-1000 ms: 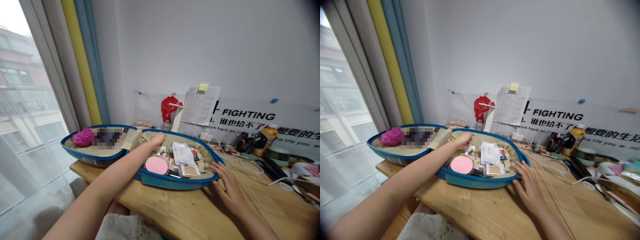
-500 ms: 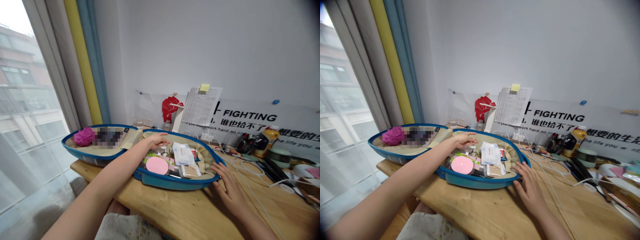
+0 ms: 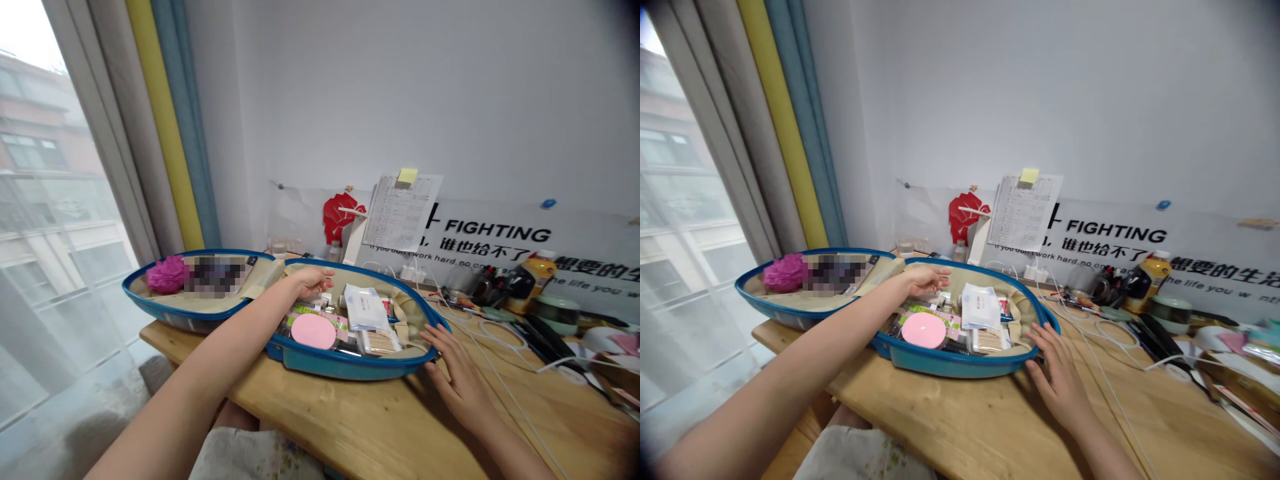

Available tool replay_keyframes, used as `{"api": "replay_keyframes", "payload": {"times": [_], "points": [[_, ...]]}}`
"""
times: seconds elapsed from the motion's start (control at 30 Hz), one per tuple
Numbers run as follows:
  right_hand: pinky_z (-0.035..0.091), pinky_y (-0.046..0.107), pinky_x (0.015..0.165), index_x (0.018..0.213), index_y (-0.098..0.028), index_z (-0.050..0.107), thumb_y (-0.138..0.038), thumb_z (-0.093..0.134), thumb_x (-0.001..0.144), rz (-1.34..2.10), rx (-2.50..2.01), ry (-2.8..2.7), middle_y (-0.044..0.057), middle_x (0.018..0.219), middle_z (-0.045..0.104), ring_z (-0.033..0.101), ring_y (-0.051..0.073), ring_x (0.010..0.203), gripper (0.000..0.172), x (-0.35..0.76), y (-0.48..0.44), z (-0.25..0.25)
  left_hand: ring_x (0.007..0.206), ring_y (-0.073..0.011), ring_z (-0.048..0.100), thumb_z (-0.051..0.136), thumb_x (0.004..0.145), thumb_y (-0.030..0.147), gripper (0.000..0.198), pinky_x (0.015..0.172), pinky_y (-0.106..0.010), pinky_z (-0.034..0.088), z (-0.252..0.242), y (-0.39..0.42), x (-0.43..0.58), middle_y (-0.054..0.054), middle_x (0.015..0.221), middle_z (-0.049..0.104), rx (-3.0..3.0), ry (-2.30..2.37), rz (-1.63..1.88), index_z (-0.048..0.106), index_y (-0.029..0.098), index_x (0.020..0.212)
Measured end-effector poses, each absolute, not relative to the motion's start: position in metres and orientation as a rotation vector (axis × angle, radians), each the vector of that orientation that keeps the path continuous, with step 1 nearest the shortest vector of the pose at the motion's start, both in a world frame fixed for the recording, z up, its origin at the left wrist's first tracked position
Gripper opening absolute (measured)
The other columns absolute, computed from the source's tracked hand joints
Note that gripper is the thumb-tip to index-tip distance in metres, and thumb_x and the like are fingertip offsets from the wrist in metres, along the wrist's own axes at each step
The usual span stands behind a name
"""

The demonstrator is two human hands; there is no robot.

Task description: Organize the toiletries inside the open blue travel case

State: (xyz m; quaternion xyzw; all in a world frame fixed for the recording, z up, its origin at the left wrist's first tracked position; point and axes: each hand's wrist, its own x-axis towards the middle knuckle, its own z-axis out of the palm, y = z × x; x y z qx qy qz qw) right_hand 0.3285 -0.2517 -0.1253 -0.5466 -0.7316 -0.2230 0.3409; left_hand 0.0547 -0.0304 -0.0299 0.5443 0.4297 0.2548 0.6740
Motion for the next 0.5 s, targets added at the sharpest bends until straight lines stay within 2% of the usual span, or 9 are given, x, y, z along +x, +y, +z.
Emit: {"api": "replay_keyframes", "payload": {"times": [0.1,0.17,0.27,0.37,0.5], "points": [[0.044,0.048,0.098,0.125,-0.025,0.050,-0.043,0.039,0.091,-0.564,-1.429,-1.891,0.009,0.129,0.055,0.044,0.026,0.128,0.040,0.329,-0.252,-0.126,0.077,-0.0084,0.066,0.057,0.072,-0.006,0.051,0.064,-0.014,0.051,-0.031,-0.033,0.056,-0.003,0.088,0.063,1.298,0.975,0.579,0.051,0.016,0.118],[0.044,0.048,0.098,0.126,-0.025,0.050,-0.044,0.038,0.091,-0.544,-1.437,-1.897,0.009,0.131,0.054,0.043,0.026,0.129,0.041,0.329,-0.252,-0.127,0.078,-0.0095,0.067,0.061,0.072,-0.003,0.051,0.067,-0.016,0.052,-0.034,-0.034,0.059,-0.004,0.090,0.065,1.366,0.993,0.589,0.050,0.017,0.118],[0.044,0.048,0.098,0.127,-0.025,0.048,-0.044,0.038,0.091,-0.549,-1.430,-1.906,0.009,0.131,0.053,0.042,0.027,0.130,0.042,0.329,-0.252,-0.126,0.072,-0.0108,0.066,0.066,0.076,0.008,0.038,0.063,-0.019,0.053,-0.041,-0.034,0.062,-0.005,0.086,0.067,1.513,1.044,0.602,0.053,0.015,0.111],[0.044,0.048,0.098,0.127,-0.024,0.048,-0.042,0.038,0.091,-0.564,-1.420,-1.912,0.010,0.131,0.053,0.043,0.027,0.129,0.041,0.327,-0.252,-0.124,0.070,-0.0132,0.065,0.064,0.077,0.014,0.019,0.063,-0.021,0.052,-0.048,-0.034,0.064,-0.004,0.077,0.067,1.732,1.109,0.611,0.061,0.014,0.096],[0.044,0.048,0.098,0.126,-0.024,0.049,-0.042,0.038,0.091,-0.555,-1.432,-1.908,0.010,0.130,0.054,0.043,0.027,0.130,0.040,0.326,-0.253,-0.123,0.089,-0.0194,0.062,0.067,0.071,0.014,0.004,0.080,-0.026,0.048,-0.054,-0.036,0.067,-0.004,0.079,0.068,2.056,1.125,0.624,0.068,0.018,0.074]]}}
